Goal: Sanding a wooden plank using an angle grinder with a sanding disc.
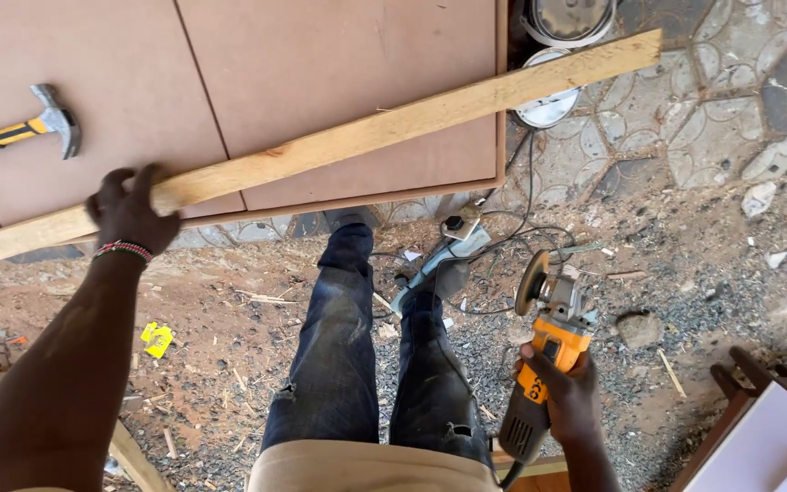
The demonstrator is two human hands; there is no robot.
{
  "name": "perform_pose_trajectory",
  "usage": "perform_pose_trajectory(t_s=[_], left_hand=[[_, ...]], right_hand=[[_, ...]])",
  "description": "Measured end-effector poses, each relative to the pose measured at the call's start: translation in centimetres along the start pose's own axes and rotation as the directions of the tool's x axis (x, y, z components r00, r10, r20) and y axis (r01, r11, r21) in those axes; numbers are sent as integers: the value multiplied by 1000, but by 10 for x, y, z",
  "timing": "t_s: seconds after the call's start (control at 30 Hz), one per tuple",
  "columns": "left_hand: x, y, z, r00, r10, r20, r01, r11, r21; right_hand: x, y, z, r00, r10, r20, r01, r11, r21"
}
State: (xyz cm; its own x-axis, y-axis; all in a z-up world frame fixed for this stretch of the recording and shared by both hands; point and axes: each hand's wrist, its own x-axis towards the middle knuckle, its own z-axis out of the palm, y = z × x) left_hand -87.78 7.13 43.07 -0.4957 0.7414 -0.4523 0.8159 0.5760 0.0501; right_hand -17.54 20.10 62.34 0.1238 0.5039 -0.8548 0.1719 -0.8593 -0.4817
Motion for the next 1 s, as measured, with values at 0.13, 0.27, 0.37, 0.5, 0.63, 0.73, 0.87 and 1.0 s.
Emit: perform_pose_trajectory(t_s=[0.13,0.27,0.37,0.5,0.63,0.73,0.87,1.0], left_hand=[[30,63,12,998,-30,-46,12,940,-342],[71,117,55,897,-431,-103,324,797,-509],[92,132,88,660,-591,-464,352,789,-504],[105,167,53,348,-755,-555,384,655,-650],[97,178,44,395,-774,-494,407,630,-662],[99,180,38,422,-750,-510,428,661,-617],[98,182,38,442,-727,-526,417,686,-597],[103,170,55,430,-685,-588,452,727,-516]], right_hand=[[18,-33,19,986,-60,-156,-23,875,-483],[38,-49,28,963,-189,-192,49,824,-564],[48,-35,25,957,-199,-211,71,866,-495],[64,-55,37,956,-239,-168,83,774,-627],[80,-86,59,961,-194,-198,60,843,-535],[103,-120,84,955,-228,-191,132,899,-417],[143,-155,95,907,-392,-154,346,902,-260],[176,-195,98,880,-410,-240,334,893,-302]])
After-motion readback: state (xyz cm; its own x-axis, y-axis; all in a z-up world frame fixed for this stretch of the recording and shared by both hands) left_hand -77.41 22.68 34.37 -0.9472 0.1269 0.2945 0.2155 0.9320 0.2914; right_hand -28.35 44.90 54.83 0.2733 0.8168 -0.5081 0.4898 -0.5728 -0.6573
